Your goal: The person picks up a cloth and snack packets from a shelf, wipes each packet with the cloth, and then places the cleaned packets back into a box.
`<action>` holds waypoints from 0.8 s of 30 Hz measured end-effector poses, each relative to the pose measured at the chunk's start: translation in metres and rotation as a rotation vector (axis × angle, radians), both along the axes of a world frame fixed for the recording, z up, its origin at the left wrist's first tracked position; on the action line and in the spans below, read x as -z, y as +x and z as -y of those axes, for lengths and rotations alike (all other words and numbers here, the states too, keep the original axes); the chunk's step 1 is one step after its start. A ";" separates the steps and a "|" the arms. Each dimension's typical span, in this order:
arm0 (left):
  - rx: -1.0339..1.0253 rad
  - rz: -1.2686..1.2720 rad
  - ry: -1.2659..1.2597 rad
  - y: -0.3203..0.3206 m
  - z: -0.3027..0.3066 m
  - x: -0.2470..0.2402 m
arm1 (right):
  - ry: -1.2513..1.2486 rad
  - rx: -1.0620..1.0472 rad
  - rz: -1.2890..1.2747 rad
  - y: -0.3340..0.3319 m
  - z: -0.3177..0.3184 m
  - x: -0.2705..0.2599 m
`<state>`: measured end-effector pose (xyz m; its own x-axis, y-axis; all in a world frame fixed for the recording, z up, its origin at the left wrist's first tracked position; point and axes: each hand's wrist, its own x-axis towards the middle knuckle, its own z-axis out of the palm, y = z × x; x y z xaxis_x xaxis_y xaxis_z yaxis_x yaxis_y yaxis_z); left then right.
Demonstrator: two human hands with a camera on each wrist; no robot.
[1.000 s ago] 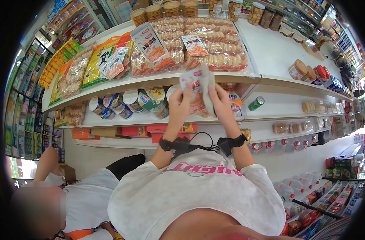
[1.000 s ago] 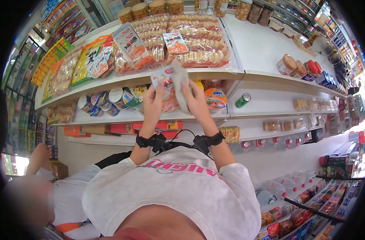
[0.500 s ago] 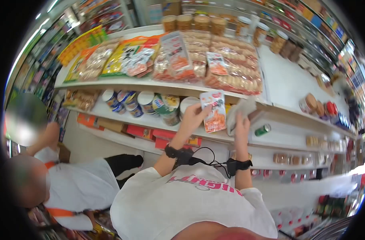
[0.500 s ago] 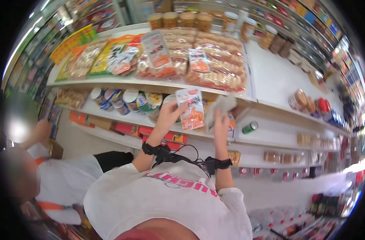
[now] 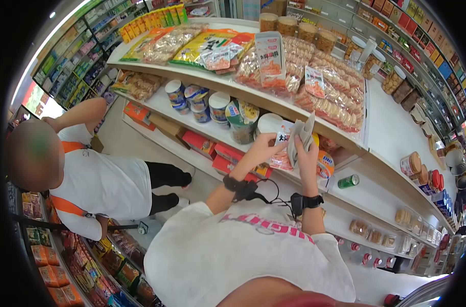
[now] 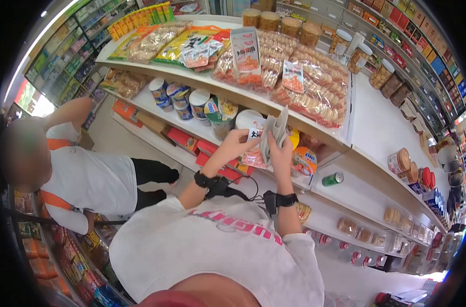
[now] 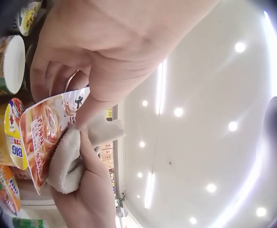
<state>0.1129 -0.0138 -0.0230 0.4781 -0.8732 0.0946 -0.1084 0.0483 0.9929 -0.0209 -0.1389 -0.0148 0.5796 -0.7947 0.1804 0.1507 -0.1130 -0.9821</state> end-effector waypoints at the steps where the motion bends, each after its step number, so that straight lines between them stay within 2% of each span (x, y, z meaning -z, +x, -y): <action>1: -0.021 0.008 -0.005 0.002 -0.001 -0.001 | 0.043 0.010 0.022 0.004 -0.004 -0.003; 2: -0.084 0.065 -0.013 0.005 -0.006 0.004 | 0.092 0.018 0.031 0.003 -0.011 -0.002; 4: -0.216 0.189 -0.040 0.022 -0.014 0.008 | 0.112 -0.105 0.011 0.014 -0.017 0.009; 7: -0.440 -0.083 -0.219 0.023 -0.023 -0.015 | 0.067 -0.267 -0.035 0.030 -0.040 0.006; 8: -0.419 -0.138 -0.205 0.024 -0.029 -0.028 | 0.044 -0.311 -0.057 0.033 -0.045 0.003; 11: -0.312 -0.151 -0.206 0.047 -0.037 -0.015 | -0.062 -0.339 -0.024 0.054 -0.034 0.018; 14: -0.334 -0.072 -0.126 0.055 -0.050 -0.035 | 0.016 -0.303 -0.040 0.070 -0.035 -0.009; 17: -0.359 -0.142 -0.179 0.082 -0.055 -0.035 | 0.056 -0.280 -0.091 0.098 -0.037 -0.029; 22: -0.621 -0.169 -0.441 0.127 -0.044 -0.051 | -0.237 -0.249 0.085 0.170 -0.047 -0.054; 24: -0.673 -0.021 -0.456 0.155 -0.038 -0.057 | -0.314 -0.210 0.104 0.205 -0.044 -0.062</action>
<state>0.2681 0.0240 0.0339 0.8924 -0.2761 0.3568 -0.2399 0.3793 0.8936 0.1841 -0.0948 0.0470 0.6897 -0.5574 0.4622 0.2993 -0.3619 -0.8829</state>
